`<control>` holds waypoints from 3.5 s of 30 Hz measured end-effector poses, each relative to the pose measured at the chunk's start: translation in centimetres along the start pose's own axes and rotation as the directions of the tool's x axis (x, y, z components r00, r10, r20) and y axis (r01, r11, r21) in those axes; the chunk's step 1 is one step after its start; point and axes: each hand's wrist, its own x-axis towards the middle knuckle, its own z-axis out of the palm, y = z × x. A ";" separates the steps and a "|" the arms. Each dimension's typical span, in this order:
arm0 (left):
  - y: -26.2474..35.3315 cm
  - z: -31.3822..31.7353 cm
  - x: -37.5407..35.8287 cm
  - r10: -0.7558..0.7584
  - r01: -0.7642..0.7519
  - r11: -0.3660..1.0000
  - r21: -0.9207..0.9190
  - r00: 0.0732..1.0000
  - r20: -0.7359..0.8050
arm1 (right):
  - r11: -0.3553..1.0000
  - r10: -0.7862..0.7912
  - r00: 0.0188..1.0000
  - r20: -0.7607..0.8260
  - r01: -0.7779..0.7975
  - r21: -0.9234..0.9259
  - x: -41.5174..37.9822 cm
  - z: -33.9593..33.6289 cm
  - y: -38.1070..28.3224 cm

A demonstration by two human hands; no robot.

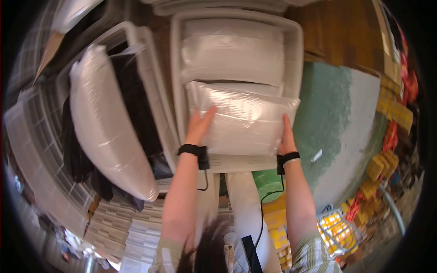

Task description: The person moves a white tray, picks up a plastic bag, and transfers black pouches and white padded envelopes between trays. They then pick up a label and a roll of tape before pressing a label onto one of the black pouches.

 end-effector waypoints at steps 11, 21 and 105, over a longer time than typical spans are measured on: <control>1.3 -1.3 -16.8 0.068 -0.118 0.904 -0.411 0.989 -0.135 | 0.883 -0.319 0.946 0.057 0.319 -0.345 -20.4 2.8 -4.0; 4.6 -15.2 -33.7 -0.130 -0.411 0.564 -0.717 0.813 -0.568 | 0.478 -0.196 0.770 0.607 0.616 -0.627 -34.8 28.9 -6.5; 23.0 -27.9 -38.3 0.591 -0.223 0.744 0.629 0.660 -0.464 | 0.331 -0.679 0.679 0.279 0.623 -0.709 -46.7 10.0 -12.3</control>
